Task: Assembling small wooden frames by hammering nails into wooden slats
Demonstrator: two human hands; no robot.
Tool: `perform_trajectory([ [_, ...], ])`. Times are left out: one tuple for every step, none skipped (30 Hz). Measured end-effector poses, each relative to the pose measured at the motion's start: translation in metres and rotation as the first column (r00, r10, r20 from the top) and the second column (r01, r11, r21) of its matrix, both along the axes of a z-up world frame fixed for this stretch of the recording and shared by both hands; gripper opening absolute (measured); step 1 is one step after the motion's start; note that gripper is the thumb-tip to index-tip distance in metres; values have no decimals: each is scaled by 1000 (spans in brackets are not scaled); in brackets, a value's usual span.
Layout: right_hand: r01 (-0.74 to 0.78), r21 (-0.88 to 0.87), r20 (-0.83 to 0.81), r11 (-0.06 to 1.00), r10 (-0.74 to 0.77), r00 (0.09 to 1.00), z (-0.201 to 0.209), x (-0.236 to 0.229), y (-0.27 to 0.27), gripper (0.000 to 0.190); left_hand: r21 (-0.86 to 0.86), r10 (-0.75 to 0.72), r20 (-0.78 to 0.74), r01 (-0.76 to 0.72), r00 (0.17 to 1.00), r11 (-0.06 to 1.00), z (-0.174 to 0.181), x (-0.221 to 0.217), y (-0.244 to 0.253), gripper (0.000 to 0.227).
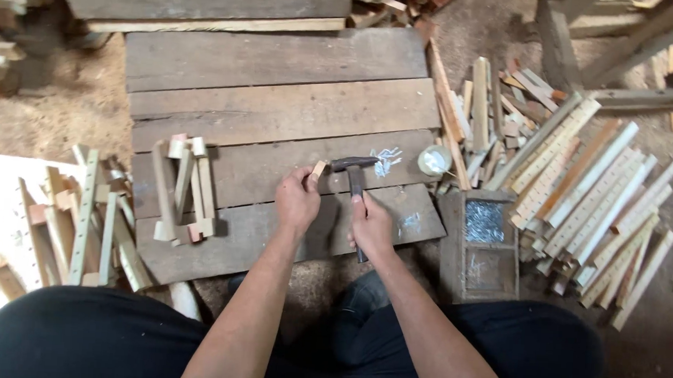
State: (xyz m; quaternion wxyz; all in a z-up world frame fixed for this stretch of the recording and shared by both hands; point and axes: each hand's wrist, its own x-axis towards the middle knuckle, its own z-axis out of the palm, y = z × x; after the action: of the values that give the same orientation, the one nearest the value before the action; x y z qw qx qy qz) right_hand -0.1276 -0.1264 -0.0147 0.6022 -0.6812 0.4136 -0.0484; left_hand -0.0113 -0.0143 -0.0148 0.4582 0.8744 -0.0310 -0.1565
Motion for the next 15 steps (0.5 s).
perform_trajectory([
  [17,-2,1,1000,-17,1000,-8,-2,-11,38,-2,-17,1,17,1000,1000,-3,-1,-3,26],
  [-83,-244,-22,966,80,997,-17,-5,-21,26,20,-20,17,19,1000,1000,-6,-3,-5,26],
  [-188,-467,-74,864,173,982,-25,-8,-31,20,42,-17,31,16,999,999,-10,-5,-6,26],
  [-178,-467,-76,866,162,984,-18,-8,-37,20,41,-28,30,27,999,999,-8,-6,-7,26],
  [-161,-502,-109,850,122,986,-10,-6,-41,15,56,-27,39,25,999,998,-5,-7,-6,25],
  [-145,-537,-141,831,81,987,-2,-4,-45,12,70,-26,49,22,998,997,-3,-7,-4,24],
  [-145,-536,-140,832,81,987,-17,-3,-59,12,72,-26,50,23,998,997,-6,-7,-4,24],
  [-109,-545,-148,831,33,988,-32,-1,-73,8,78,-28,72,22,997,997,-9,-7,-4,24],
  [-73,-556,-155,828,-18,988,-47,2,-88,6,83,-31,94,24,995,996,-12,-6,-4,24],
  [-70,-557,-154,828,-20,988,-44,6,-94,6,83,-33,95,26,995,996,5,-10,-3,24],
  [-23,-523,-131,852,-53,990,-42,12,-100,9,133,-44,160,22,986,991,22,-14,-2,21],
  [24,-487,-108,873,-87,990,-40,17,-106,11,182,-56,223,15,973,983,39,-17,-2,18],
  [24,-486,-108,874,-88,990,-29,20,-104,11,183,-57,223,16,973,983,45,-18,-5,18],
  [26,-478,-106,878,-87,991,-18,24,-101,10,223,-129,308,60,943,973,51,-19,-9,20],
  [28,-470,-102,882,-86,991,-7,27,-99,10,266,-201,388,99,899,959,56,-19,-12,21],
])
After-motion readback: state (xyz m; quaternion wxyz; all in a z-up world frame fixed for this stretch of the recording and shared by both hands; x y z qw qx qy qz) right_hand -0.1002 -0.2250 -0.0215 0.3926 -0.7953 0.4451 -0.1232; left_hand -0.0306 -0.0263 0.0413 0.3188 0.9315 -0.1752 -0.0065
